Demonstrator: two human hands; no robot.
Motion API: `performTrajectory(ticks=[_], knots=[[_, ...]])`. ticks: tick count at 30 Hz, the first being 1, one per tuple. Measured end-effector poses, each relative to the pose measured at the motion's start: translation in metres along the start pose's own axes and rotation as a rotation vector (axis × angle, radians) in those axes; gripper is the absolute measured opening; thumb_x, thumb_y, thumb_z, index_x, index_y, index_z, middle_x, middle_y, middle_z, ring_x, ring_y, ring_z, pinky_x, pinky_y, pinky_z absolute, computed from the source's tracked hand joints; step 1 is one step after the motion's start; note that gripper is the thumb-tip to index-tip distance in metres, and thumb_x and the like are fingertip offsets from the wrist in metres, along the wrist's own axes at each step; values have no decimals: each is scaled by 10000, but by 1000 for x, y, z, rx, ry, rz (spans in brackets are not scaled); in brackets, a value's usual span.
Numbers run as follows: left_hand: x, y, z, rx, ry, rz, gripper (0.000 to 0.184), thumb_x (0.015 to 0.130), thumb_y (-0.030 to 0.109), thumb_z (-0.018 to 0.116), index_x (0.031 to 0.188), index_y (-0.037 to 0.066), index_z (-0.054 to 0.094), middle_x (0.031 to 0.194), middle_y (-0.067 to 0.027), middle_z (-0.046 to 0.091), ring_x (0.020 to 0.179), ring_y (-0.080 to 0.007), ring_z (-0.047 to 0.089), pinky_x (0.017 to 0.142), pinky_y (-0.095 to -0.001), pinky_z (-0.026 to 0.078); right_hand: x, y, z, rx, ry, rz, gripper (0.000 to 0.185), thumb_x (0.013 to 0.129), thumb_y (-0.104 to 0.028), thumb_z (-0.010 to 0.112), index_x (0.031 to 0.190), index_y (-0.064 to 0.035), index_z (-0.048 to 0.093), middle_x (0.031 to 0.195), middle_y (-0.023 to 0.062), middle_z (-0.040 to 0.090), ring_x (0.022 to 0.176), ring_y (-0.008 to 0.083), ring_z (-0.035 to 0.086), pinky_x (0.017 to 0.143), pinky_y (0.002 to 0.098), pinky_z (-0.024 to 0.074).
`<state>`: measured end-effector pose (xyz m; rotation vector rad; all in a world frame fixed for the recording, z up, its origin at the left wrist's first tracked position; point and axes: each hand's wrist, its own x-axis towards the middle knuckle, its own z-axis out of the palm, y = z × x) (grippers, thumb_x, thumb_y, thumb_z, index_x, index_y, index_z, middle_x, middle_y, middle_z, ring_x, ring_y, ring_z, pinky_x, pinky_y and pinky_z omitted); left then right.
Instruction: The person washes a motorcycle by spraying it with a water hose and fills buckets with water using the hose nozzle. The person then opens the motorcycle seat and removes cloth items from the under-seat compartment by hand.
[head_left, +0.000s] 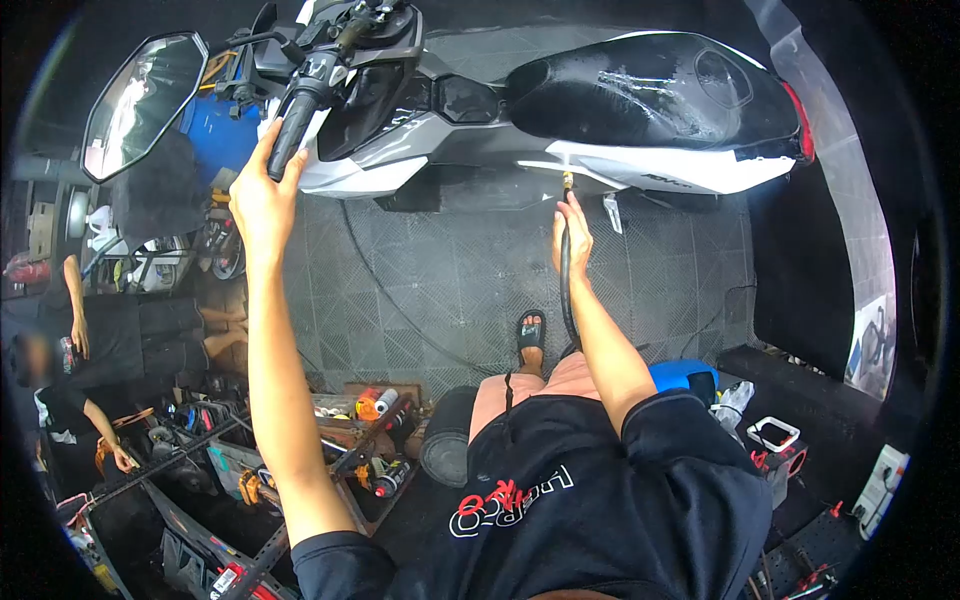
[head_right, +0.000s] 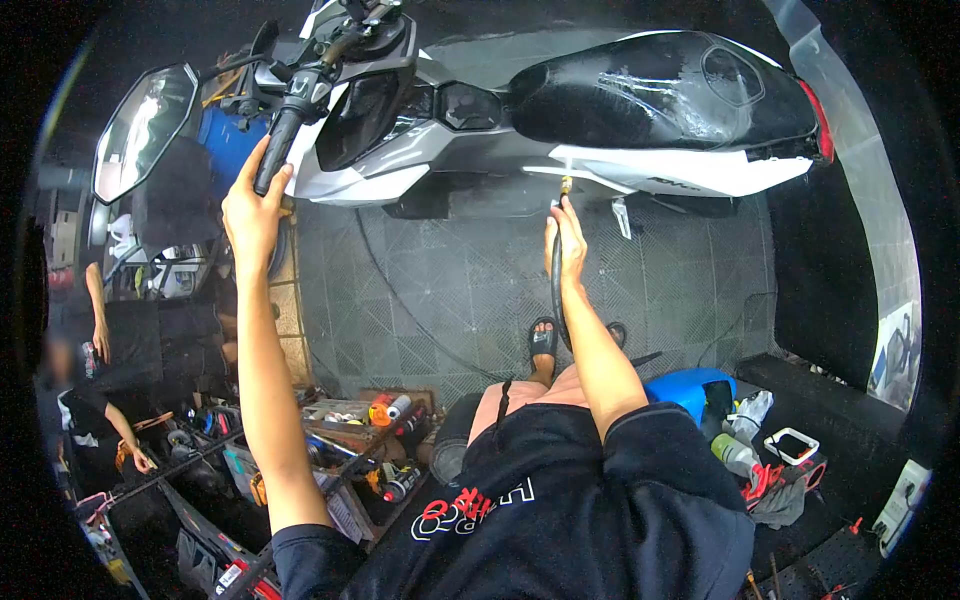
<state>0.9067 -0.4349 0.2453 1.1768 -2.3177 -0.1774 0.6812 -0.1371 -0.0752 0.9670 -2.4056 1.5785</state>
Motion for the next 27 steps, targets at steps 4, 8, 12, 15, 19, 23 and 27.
performTrajectory(ticks=[4,8,12,15,19,23,27], knots=[[0,-3,3,6,-10,-4,512,888,338,774,1363,186,655,1072,-174,749,949,-315,738,857,-390,541,-8,2,-18,-20,88,18,261,958,-57,625,1183,66,673,1337,259,628,1254,370,620,1066,411,498],[-1,-3,2,-43,10,60,511,893,329,773,1369,186,653,1015,-172,754,853,-276,737,804,-376,539,-17,24,-56,-55,110,117,298,961,-69,614,1228,58,656,1332,261,632,1271,376,608,1078,417,482],[-6,27,-12,-18,-104,-122,520,899,334,764,1381,178,645,910,-150,745,717,-217,687,741,-371,532,-22,52,-94,-127,268,250,309,1005,-162,586,1204,58,673,1286,266,659,1188,388,657,1018,424,514],[-6,18,-5,-2,-68,-56,531,897,352,762,1391,201,639,892,-135,738,632,-196,653,693,-361,528,-25,68,-113,-118,279,286,302,1003,-146,587,1208,61,664,1279,265,662,1181,389,662,1004,416,521],[-2,7,5,78,96,243,544,893,364,763,1402,222,631,883,-128,731,572,-178,631,651,-355,523,-25,74,-116,-81,83,251,271,993,-127,596,1195,38,667,1282,274,655,1190,396,655,1004,427,523],[-9,26,-4,21,-72,-62,545,899,373,756,1408,230,626,901,-136,737,581,-186,657,640,-356,528,-31,80,-103,-65,65,226,249,984,-120,606,1176,26,669,1282,281,649,1202,411,642,1012,433,524],[-7,26,-3,14,-65,-50,544,903,377,757,1411,236,625,898,-126,736,559,-166,631,605,-334,520,-35,94,-86,-16,13,257,255,978,-123,614,1184,15,669,1318,283,628,1211,414,636,1016,436,526]])
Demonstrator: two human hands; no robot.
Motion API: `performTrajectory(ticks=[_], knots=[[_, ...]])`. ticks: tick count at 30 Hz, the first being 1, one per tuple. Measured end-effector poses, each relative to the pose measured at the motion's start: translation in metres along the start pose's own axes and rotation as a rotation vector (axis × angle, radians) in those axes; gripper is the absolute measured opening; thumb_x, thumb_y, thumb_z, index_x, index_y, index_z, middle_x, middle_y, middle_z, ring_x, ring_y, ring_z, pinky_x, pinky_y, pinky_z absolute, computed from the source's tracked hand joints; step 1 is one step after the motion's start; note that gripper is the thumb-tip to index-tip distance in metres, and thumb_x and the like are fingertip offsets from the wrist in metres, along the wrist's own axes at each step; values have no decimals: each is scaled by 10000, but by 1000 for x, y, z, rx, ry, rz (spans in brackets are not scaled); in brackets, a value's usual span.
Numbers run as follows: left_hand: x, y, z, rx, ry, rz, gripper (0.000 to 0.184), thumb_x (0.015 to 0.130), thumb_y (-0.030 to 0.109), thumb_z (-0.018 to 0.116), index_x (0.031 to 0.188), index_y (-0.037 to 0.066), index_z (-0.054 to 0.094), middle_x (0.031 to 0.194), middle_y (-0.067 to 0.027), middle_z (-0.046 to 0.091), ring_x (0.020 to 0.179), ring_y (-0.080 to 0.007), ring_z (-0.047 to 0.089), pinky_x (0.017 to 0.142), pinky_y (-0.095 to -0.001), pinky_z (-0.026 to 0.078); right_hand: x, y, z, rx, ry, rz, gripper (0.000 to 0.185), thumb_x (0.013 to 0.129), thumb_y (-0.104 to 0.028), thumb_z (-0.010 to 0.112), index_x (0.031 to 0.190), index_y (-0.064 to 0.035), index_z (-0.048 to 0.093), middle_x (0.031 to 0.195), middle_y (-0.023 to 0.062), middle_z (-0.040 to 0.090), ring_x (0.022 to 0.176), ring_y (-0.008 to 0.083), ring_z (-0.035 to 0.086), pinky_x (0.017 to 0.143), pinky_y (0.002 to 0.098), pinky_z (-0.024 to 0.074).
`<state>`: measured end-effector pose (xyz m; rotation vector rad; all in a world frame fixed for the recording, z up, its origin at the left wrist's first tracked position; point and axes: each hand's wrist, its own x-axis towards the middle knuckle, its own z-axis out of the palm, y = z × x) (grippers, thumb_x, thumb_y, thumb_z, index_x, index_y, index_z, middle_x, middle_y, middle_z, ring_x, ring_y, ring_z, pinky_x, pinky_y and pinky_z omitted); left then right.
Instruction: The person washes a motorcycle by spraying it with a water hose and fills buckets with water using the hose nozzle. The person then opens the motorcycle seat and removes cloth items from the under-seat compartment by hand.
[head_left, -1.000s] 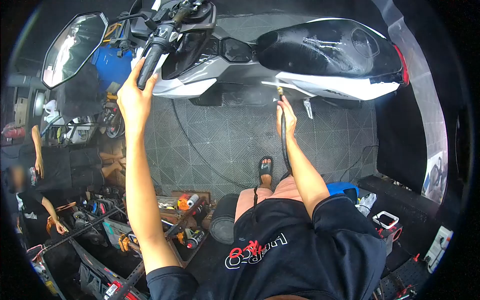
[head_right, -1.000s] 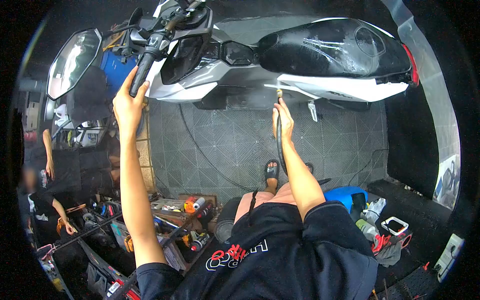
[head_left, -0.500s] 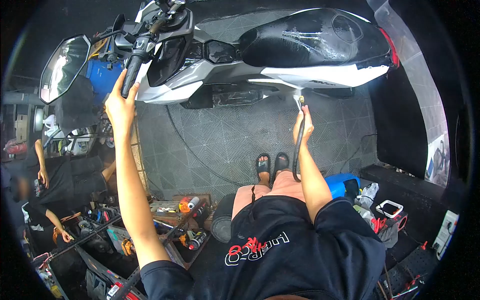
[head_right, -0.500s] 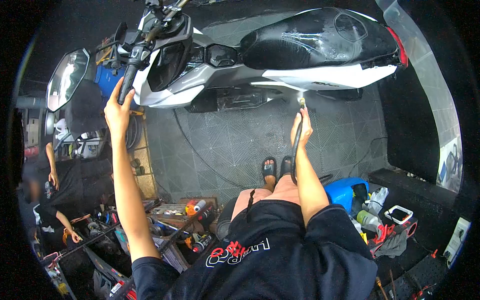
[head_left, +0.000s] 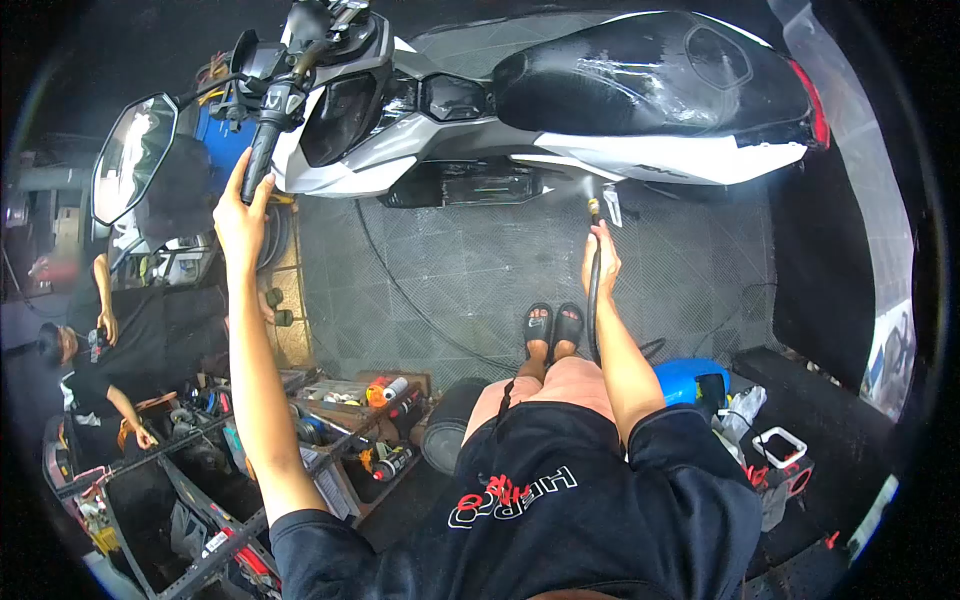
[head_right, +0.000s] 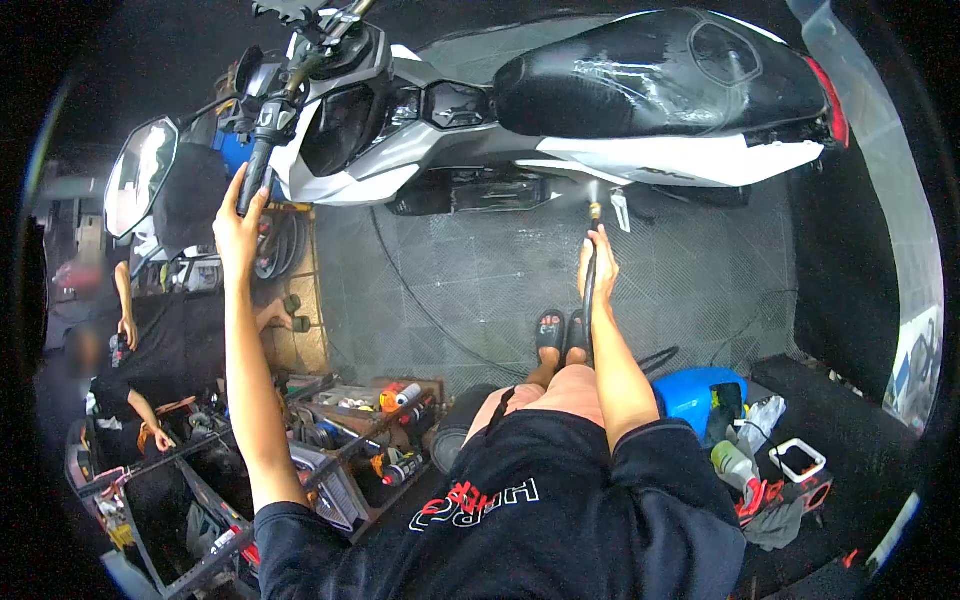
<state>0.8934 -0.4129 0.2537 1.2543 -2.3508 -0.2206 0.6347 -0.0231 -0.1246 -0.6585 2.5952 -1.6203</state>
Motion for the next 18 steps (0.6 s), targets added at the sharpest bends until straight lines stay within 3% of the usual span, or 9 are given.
performTrajectory(ticks=[6,13,14,15,17,18], knots=[[3,1,2,-41,-5,-39,551,899,353,771,1412,213,627,885,-101,727,557,-121,596,568,-317,508,13,-5,29,-23,-99,-14,260,980,-143,611,1184,8,669,1326,286,621,1246,414,612,1058,437,498],[2,8,-2,-82,-38,-118,537,896,327,775,1399,198,638,869,-94,715,559,-103,579,561,-297,493,29,-9,57,-21,-259,-17,268,982,-173,611,1179,-1,673,1316,269,633,1219,407,628,1014,444,523],[3,8,-3,-20,-63,-145,540,894,318,775,1400,190,634,937,-117,737,661,-142,653,658,-310,528,32,-11,60,-12,-224,-25,263,988,-157,601,1176,14,667,1308,279,634,1227,410,623,1029,446,511],[5,2,-1,-14,-54,-156,540,894,318,775,1400,190,634,937,-117,737,661,-142,653,658,-310,528,34,-11,66,-2,-188,-34,258,993,-140,591,1174,29,662,1300,289,634,1236,414,619,1044,449,500],[5,-11,6,-7,65,69,541,890,315,776,1395,182,635,1030,-145,750,823,-193,711,794,-335,541,38,-12,77,5,-235,-88,254,992,-141,593,1172,25,663,1304,292,630,1244,409,615,1044,450,500],[5,-4,2,-22,17,-7,535,887,314,776,1385,172,639,1101,-163,744,961,-233,721,885,-353,527,38,-14,82,-10,-231,-121,261,986,-156,608,1176,11,671,1326,275,624,1223,405,627,1021,447,515]])
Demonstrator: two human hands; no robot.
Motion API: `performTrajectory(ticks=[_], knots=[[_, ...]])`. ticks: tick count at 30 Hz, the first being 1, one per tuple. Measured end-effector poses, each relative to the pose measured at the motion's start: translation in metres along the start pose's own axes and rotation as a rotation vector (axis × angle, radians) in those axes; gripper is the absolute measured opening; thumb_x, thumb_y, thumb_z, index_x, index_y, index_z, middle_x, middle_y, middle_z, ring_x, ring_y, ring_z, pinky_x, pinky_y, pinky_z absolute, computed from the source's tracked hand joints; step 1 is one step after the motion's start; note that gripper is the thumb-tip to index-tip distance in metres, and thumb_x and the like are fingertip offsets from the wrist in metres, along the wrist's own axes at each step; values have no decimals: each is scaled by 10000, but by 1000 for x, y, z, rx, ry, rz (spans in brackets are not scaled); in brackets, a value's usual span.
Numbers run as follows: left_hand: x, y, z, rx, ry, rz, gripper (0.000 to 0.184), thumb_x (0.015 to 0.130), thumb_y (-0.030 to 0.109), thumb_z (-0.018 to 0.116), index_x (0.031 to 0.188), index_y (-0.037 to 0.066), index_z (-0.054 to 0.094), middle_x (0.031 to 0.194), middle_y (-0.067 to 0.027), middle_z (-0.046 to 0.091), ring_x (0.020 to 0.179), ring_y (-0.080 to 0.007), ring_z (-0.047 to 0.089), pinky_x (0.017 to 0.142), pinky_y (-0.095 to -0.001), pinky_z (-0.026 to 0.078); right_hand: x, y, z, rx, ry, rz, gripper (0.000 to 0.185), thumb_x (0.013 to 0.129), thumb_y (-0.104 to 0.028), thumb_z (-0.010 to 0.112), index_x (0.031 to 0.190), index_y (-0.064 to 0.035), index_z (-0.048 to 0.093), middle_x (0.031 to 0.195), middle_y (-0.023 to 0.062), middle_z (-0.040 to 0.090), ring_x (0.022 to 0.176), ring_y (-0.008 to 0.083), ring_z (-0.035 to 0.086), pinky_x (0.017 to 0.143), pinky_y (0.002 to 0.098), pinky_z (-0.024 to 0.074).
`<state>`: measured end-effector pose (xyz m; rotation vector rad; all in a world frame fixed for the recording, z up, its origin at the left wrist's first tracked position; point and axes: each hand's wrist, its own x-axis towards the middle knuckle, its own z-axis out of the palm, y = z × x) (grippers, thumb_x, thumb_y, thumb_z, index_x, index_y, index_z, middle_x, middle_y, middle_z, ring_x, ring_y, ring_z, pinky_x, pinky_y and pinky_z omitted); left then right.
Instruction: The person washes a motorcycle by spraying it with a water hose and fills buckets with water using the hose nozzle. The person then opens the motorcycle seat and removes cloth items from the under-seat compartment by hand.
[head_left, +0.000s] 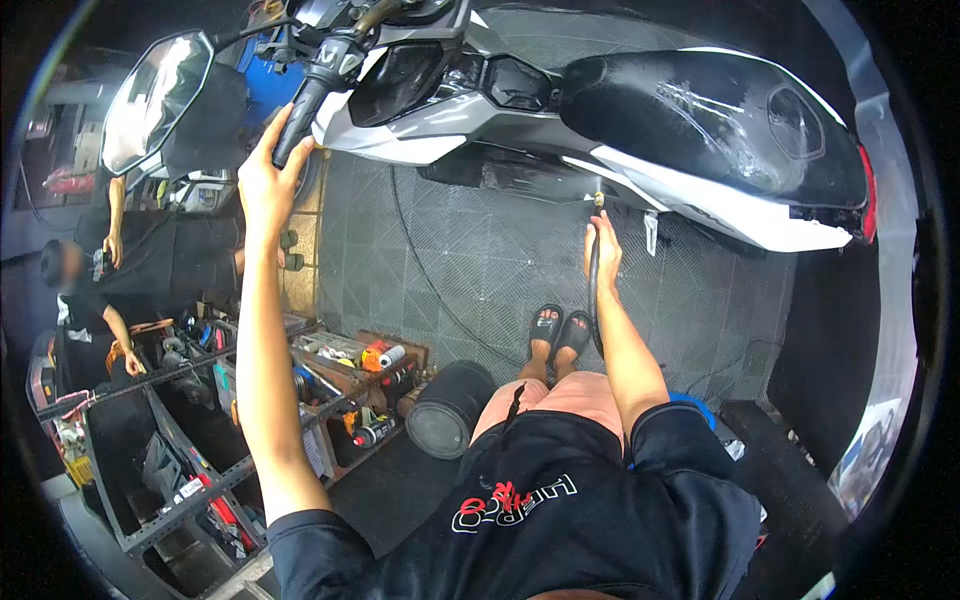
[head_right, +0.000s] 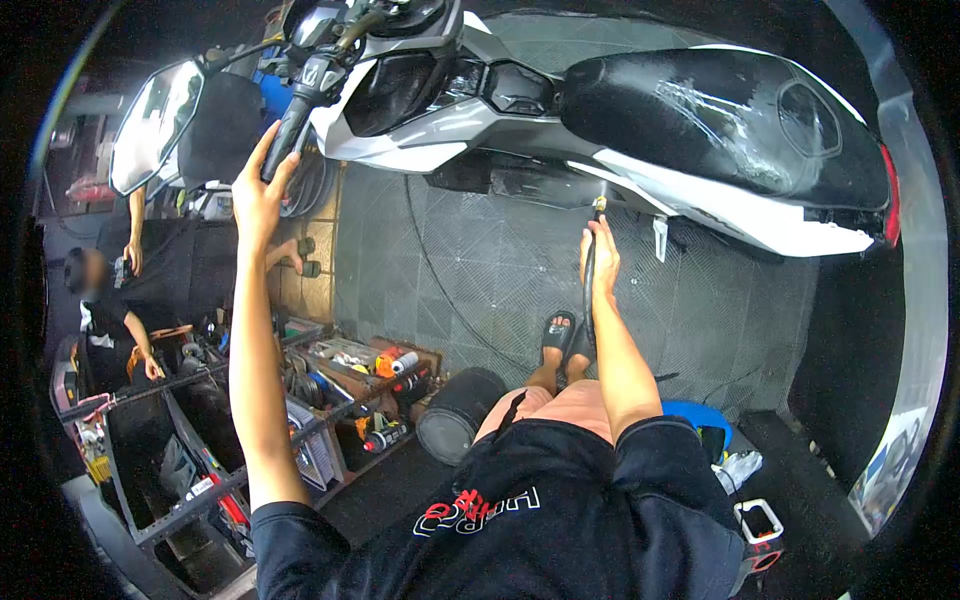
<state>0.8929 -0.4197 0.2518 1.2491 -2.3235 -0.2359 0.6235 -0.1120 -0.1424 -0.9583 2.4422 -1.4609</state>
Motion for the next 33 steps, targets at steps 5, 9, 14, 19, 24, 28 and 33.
performTrajectory(ticks=[5,9,14,19,24,28,33], knots=[[1,1,-1,48,5,-12,534,886,311,779,1382,166,642,1093,-168,742,950,-233,727,868,-355,532,11,-9,32,67,-76,-46,254,996,-145,592,1168,26,668,1312,291,626,1247,410,613,1036,451,506],[3,-2,1,35,-8,4,536,895,307,775,1394,171,634,1108,-162,742,953,-228,726,873,-354,533,17,4,46,62,-13,17,250,994,-143,595,1169,18,671,1277,284,647,1210,412,635,1018,446,513],[4,2,0,22,-39,-42,538,902,297,772,1404,166,627,1146,-140,741,973,-203,717,888,-341,530,22,4,55,72,-9,64,271,987,-175,601,1171,9,676,1344,261,618,1234,398,621,1030,439,507],[8,-5,-1,-2,-44,20,537,906,269,772,1406,146,620,1170,-148,733,995,-206,713,901,-341,528,23,-15,75,129,-23,-52,256,973,-152,630,1166,7,681,1352,264,614,1221,411,627,1031,441,510],[20,-15,-10,-40,-91,94,533,913,224,763,1406,95,608,1205,-170,716,1034,-223,709,920,-344,525,18,-42,94,161,23,-13,244,976,-144,624,1165,-1,681,1348,266,616,1217,410,631,1024,437,515],[34,-34,-16,-26,-61,220,525,910,223,766,1396,92,616,1173,-167,728,996,-220,719,890,-337,534,13,-73,114,196,61,49,226,984,-145,620,1149,-7,691,1322,250,641,1208,384,646,1009,429,524],[61,-50,-37,-80,-165,180,526,887,246,782,1376,117,638,1046,-166,751,860,-190,732,798,-318,546,-2,-124,154,271,142,147,228,984,-139,624,1151,-2,695,1306,233,659,1191,362,664,996,405,529]])
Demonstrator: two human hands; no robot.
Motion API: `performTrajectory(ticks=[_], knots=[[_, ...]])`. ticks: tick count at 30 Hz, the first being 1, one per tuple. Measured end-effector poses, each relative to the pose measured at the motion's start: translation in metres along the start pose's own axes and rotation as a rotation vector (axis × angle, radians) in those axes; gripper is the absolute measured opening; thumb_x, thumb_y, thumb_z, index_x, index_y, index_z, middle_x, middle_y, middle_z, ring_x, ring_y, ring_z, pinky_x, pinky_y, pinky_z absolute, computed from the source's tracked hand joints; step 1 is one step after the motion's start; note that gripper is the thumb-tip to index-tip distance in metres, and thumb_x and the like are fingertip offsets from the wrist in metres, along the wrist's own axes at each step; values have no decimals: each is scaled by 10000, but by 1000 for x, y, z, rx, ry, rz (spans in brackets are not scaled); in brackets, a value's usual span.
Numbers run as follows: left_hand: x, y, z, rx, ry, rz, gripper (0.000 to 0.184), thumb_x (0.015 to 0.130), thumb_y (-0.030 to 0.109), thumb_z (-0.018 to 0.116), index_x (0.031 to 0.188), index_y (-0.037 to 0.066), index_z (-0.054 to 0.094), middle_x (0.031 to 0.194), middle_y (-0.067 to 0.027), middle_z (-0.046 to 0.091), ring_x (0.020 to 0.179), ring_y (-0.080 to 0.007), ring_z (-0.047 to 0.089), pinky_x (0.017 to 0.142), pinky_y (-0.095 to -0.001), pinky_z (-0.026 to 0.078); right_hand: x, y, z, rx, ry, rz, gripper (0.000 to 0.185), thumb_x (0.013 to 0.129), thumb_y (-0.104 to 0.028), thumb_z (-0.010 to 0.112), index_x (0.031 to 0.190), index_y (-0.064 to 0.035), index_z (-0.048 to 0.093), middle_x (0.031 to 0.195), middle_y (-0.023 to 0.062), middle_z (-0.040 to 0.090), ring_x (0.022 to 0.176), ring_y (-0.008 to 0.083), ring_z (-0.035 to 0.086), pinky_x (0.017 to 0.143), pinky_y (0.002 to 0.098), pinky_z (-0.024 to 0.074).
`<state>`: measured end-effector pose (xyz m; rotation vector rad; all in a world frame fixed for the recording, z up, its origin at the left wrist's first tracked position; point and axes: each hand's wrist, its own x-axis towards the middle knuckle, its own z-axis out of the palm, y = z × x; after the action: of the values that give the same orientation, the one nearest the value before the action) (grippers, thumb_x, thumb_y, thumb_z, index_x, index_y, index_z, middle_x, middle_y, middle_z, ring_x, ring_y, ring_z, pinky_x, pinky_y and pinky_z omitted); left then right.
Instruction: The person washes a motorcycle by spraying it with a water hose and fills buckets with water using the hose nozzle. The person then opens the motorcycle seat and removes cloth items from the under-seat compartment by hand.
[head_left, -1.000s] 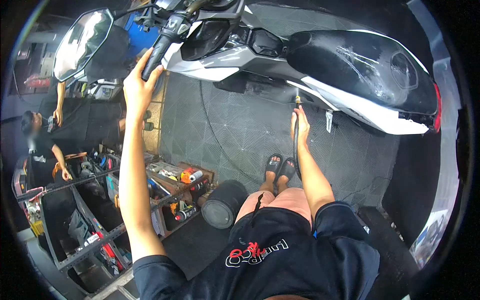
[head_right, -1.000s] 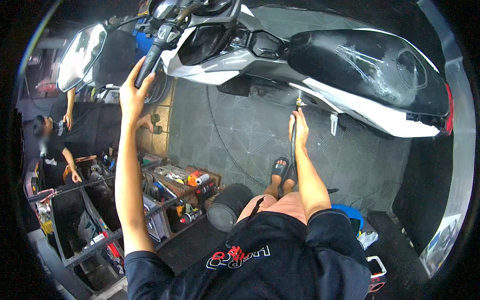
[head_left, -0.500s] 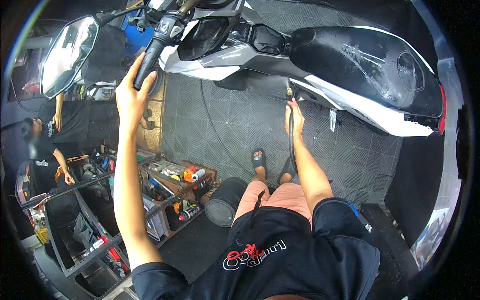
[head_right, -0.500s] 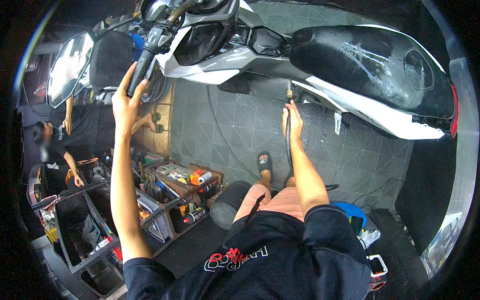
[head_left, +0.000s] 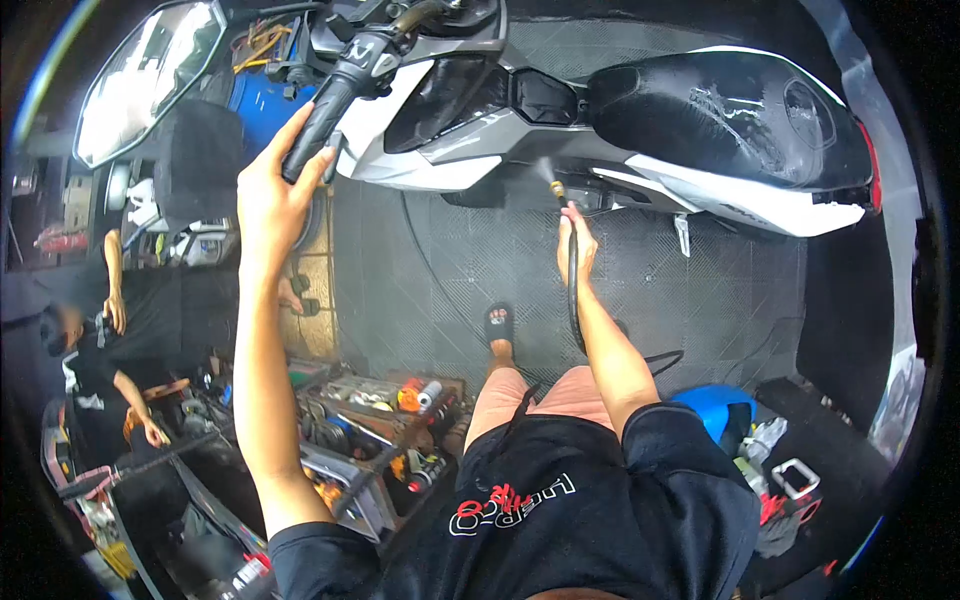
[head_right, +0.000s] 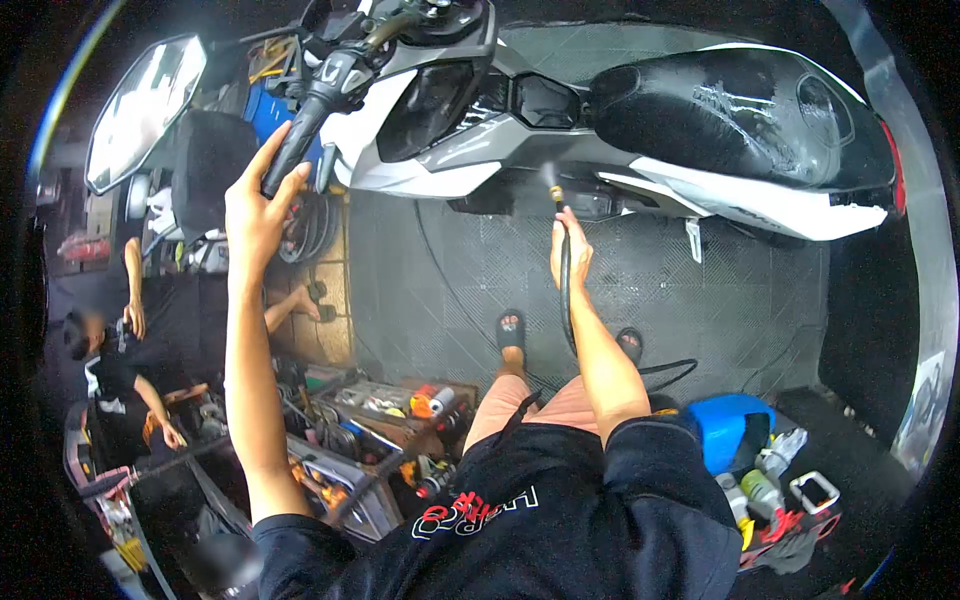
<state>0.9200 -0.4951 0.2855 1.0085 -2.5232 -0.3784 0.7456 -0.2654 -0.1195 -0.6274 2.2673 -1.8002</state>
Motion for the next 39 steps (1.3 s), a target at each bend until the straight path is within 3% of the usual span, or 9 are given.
performTrajectory(ticks=[6,8,14,18,24,26,28,33,39], knots=[[12,-49,-7,-85,-2,247,546,881,253,749,1384,94,608,1198,-220,703,1081,-341,708,927,-389,536,-37,-43,60,26,78,56,247,1004,-118,598,1193,17,682,1289,184,687,1135,283,695,960,352,543],[10,-53,-8,-88,-26,344,577,902,262,705,1411,37,554,1267,-254,660,1146,-389,664,982,-411,513,-47,-41,81,395,154,251,259,1033,-131,572,1217,17,678,1239,139,706,1066,212,698,932,316,556],[2,-51,-9,-177,-159,355,593,914,233,678,1443,22,513,1161,-277,684,902,-367,727,884,-423,547,-71,-47,96,700,297,296,308,1065,-174,545,1243,58,639,1204,130,678,1086,221,675,976,328,557],[-1,-46,-12,-150,-200,255,563,955,169,642,1483,55,483,893,-187,709,535,-182,667,554,-346,543,-94,-47,105,627,308,329,274,1042,-177,585,1187,26,696,1102,111,720,999,146,688,890,271,570],[-7,-39,-11,-128,-238,247,562,970,158,631,1511,125,480,717,-113,640,515,-142,636,502,-323,530,-126,-42,114,711,337,337,267,1036,-212,598,1164,-6,711,1006,73,743,932,125,692,825,254,561],[-10,-33,-10,-146,-224,301,546,984,149,610,1515,158,486,660,-81,601,499,-125,617,485,-313,524,-133,-37,122,482,295,383,311,1057,-227,562,1235,3,675,1129,88,721,1011,144,683,895,274,557],[-14,-28,-11,-102,-242,263,522,997,139,589,1510,180,498,667,-78,602,493,-117,606,486,-306,526,-146,-58,129,296,221,271,278,1013,-202,630,1211,-18,696,1002,74,749,900,101,669,803,259,545],[-18,-30,-3,-73,-175,313,521,989,123,589,1499,195,512,747,-116,681,541,-138,651,524,-333,552,-173,-72,160,235,150,167,228,988,-193,651,1136,-28,707,1169,172,734,1007,283,747,848,346,587],[-29,-31,23,213,13,431,532,955,191,599,1479,151,520,859,-207,686,760,-337,697,748,-477,544,-141,-132,56,79,151,23,232,995,-182,631,1127,-8,709,1154,181,737,1038,296,738,889,356,583]])
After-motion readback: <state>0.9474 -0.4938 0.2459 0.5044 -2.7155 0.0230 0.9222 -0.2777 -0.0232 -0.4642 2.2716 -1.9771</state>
